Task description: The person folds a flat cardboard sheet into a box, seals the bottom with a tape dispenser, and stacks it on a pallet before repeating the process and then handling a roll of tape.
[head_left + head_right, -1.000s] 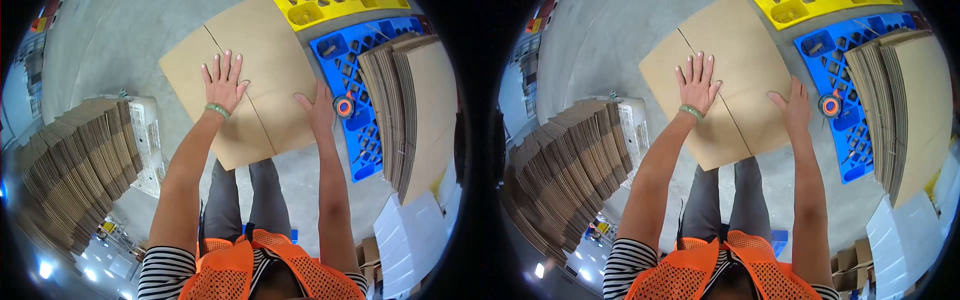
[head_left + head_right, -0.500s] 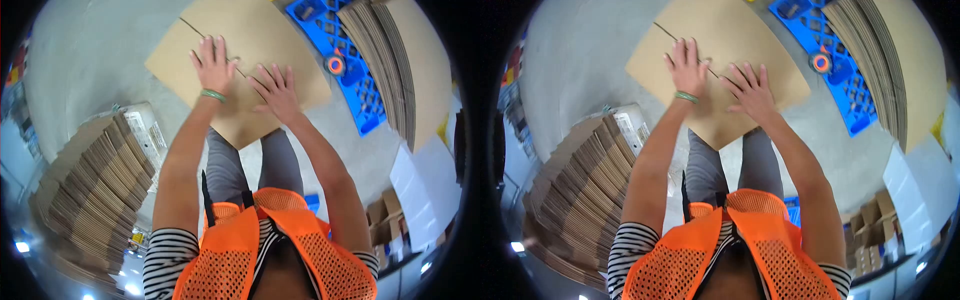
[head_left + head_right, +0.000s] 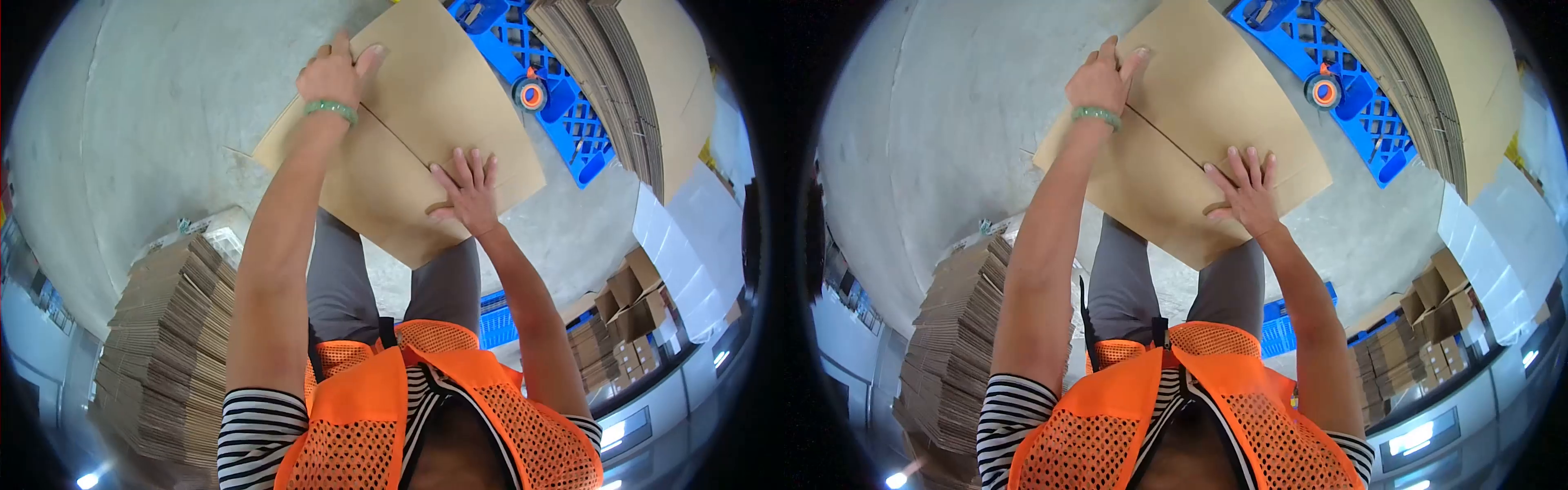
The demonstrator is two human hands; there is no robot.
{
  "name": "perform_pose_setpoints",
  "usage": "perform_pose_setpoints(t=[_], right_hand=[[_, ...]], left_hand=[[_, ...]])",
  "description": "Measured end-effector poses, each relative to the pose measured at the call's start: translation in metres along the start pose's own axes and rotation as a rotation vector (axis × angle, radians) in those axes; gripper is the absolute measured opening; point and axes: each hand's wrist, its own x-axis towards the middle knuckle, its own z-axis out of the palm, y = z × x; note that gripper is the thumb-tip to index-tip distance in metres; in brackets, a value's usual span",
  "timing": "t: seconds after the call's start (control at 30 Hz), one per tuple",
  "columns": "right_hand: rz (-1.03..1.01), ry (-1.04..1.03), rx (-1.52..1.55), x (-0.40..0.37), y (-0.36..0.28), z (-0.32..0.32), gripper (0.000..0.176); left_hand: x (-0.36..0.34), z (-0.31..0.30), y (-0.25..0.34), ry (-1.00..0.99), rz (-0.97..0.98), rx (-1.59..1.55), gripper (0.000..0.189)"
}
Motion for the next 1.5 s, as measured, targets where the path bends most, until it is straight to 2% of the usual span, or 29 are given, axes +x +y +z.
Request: perform_pose_setpoints(t=[0.07, 0.2, 0.27, 0.3, 0.37, 0.4, 0.47, 0.5, 0.57, 0.7, 0.77, 0.8, 0.87, 0.9, 0.97, 1.07, 1.2, 1.3, 1.37, 1.5], right_hand=[[-0.060, 0.056, 0.039, -0.002, 0.001, -0.001, 0.101], [-0.027, 0.054, 0.117, -0.013, 0.004, -0.013, 0.099], [0.397, 0.215, 0.363, -0.032, 0.009, -0.029, 0.102], [0.406, 0.203, 0.369, -0.048, 0.010, -0.032, 0.102], [1.004, 0.171, 0.674, -0.087, 0.006, -0.041, 0.107], [1.027, 0.164, 0.680, -0.100, -0.002, -0.042, 0.107], [1.506, 0.034, 1.500, -0.115, -0.022, -0.032, 0.110], [1.523, 0.041, 1.510, -0.112, -0.029, -0.018, 0.110], [1.115, 0.178, 1.449, -0.101, -0.046, 0.014, 0.104], [1.203, 0.120, 1.632, -0.105, -0.046, 0.031, 0.091], [1.181, -0.144, 1.681, -0.110, -0.046, 0.029, 0.069], [1.188, -0.131, 1.691, -0.107, -0.048, 0.023, 0.069], [1.206, -0.201, 1.530, -0.109, -0.057, 0.001, 0.057], [1.225, -0.196, 1.536, -0.109, -0.062, -0.008, 0.057], [1.300, 0.083, 1.825, -0.109, -0.067, -0.023, 0.057], [1.286, 0.053, 1.800, -0.108, -0.058, -0.029, 0.058], [1.312, 0.051, 1.796, -0.103, -0.057, -0.019, 0.054], [1.279, 0.111, 1.676, -0.104, -0.067, -0.003, 0.050], [1.160, 0.097, 1.153, -0.104, -0.075, 0.008, 0.051], [1.116, 0.146, 1.009, -0.101, -0.081, 0.018, 0.054]], left_hand=[[-0.006, 0.006, -0.008, 0.169, 0.090, -0.128, 0.063], [-0.001, 0.008, -0.015, 0.219, 0.119, -0.070, 0.058], [-0.001, 0.003, -0.015, 0.199, 0.088, -0.083, 0.055], [0.001, 0.004, -0.017, 0.183, 0.089, -0.079, 0.055], [0.002, 0.006, -0.019, 0.265, 0.108, -0.027, 0.057], [0.001, 0.007, -0.021, 0.246, 0.122, -0.020, 0.057], [0.004, 0.007, -0.019, 0.305, 0.115, 0.075, 0.058], [0.002, 0.005, -0.017, 0.296, 0.133, 0.081, 0.058], [-0.005, -0.005, -0.020, 0.214, 0.073, 0.055, 0.060], [-0.007, -0.014, -0.023, 0.106, 0.053, 0.026, 0.062], [-0.010, -0.024, -0.022, 0.027, 0.030, 0.035, 0.063], [-0.008, -0.026, -0.023, 0.027, 0.045, 0.041, 0.063], [-0.005, -0.027, -0.028, -0.017, -0.001, 0.161, 0.063], [-0.003, -0.027, -0.028, -0.029, 0.013, 0.166, 0.063], [-0.002, -0.029, -0.024, 0.025, 0.083, 0.080, 0.067], [-0.004, -0.046, -0.011, -0.101, 0.012, 0.036, 0.067], [0.000, -0.047, -0.029, -0.131, 0.097, 0.049, 0.068], [-0.004, -0.045, -0.027, -0.109, 0.116, 0.062, 0.069], [-0.002, -0.038, -0.025, -0.112, 0.062, 0.073, 0.069], [-0.009, -0.030, -0.024, -0.017, 0.067, 0.096, 0.067]])
